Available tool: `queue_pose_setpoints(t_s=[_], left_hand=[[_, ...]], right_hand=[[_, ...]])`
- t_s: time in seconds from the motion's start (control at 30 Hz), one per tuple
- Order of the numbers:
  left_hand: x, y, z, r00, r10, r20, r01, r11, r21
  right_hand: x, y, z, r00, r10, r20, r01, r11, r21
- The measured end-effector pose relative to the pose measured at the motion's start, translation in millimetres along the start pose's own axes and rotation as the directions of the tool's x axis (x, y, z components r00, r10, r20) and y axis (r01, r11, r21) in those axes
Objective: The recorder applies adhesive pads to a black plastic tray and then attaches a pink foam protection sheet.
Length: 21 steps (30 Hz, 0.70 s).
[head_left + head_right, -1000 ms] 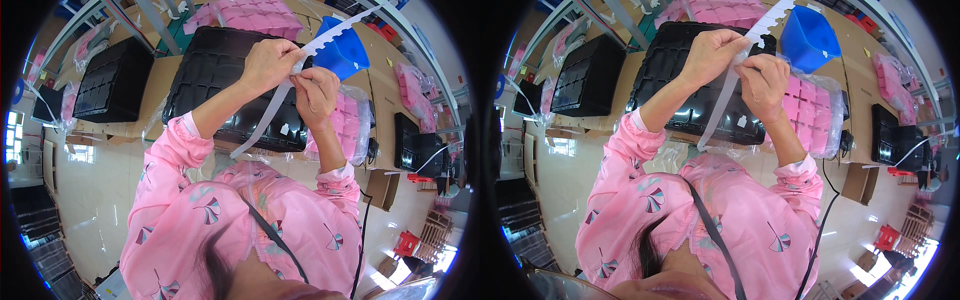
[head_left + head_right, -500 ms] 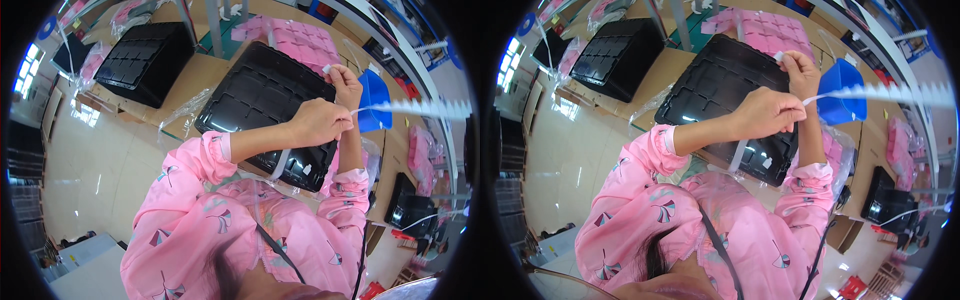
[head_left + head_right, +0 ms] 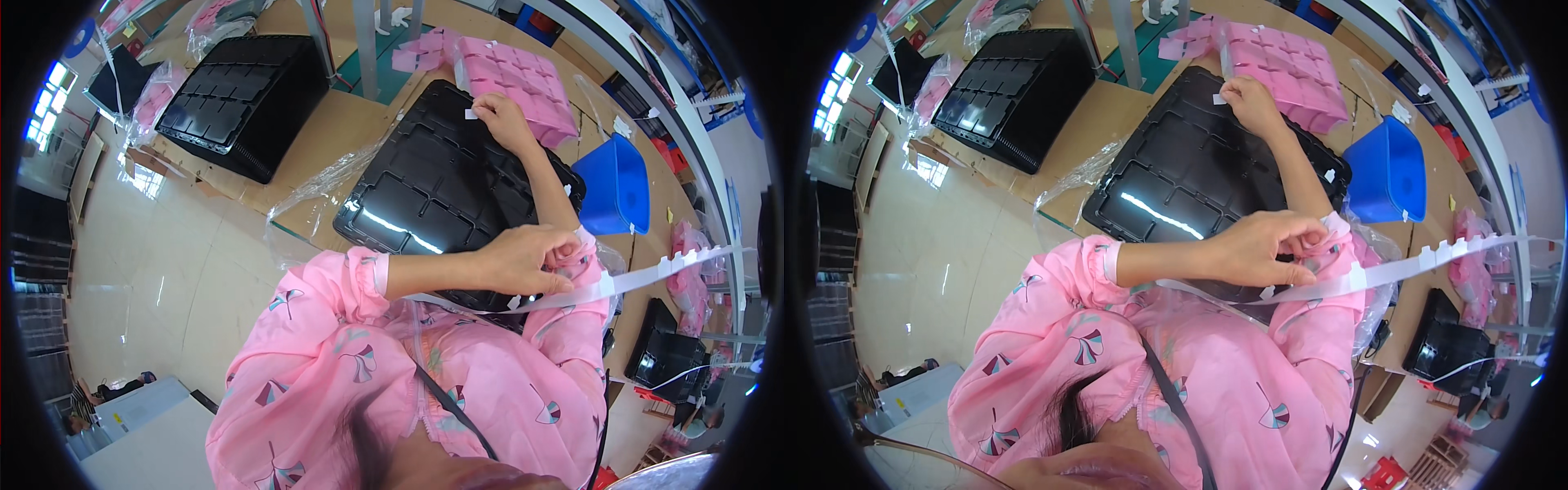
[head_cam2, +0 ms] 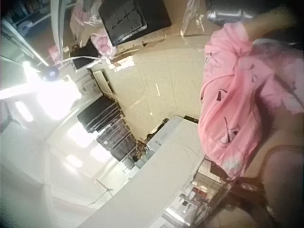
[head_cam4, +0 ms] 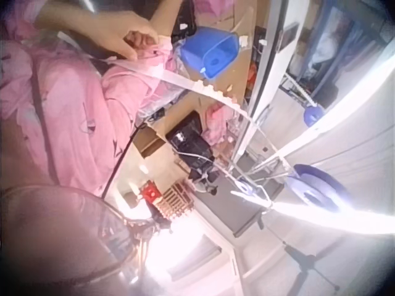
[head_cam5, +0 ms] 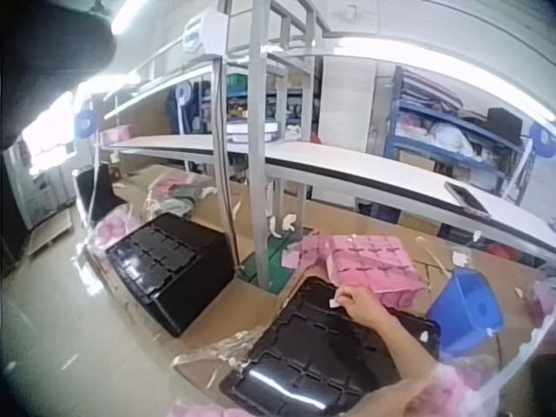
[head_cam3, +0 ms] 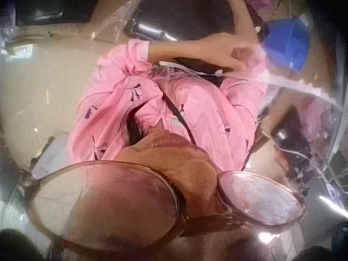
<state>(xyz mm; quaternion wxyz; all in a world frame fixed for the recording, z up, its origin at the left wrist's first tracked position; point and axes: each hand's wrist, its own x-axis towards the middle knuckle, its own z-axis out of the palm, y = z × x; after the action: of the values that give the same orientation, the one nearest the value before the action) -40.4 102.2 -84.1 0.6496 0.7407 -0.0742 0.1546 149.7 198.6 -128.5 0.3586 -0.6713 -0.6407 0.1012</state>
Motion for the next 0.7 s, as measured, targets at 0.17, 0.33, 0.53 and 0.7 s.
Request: queue_pose_setpoints(t_s=[0.17, 0.33, 0.53, 0.7], left_hand=[[-6.5, -0.5, -5.3, 0.988, 0.036, -0.150, -0.041, 0.999, -0.034], [-12.5, -3.2, -16.6, 0.972, 0.048, -0.229, -0.076, 0.991, -0.114], [-17.1, -7.5, -25.1, 0.963, 0.039, -0.265, -0.083, 0.984, -0.156], [-19.4, -7.2, -28.5, 0.962, -0.005, -0.271, -0.060, 0.972, -0.229]], right_hand=[[34.2, 9.8, 14.5, 0.981, 0.053, 0.187, -0.020, 0.984, -0.176], [58.7, 9.9, 22.0, 0.940, 0.094, 0.329, 0.006, 0.957, -0.290], [72.1, 16.4, 34.7, 0.923, 0.090, 0.373, 0.050, 0.935, -0.351], [76.0, 15.1, 43.1, 0.928, 0.096, 0.361, 0.073, 0.901, -0.428]])
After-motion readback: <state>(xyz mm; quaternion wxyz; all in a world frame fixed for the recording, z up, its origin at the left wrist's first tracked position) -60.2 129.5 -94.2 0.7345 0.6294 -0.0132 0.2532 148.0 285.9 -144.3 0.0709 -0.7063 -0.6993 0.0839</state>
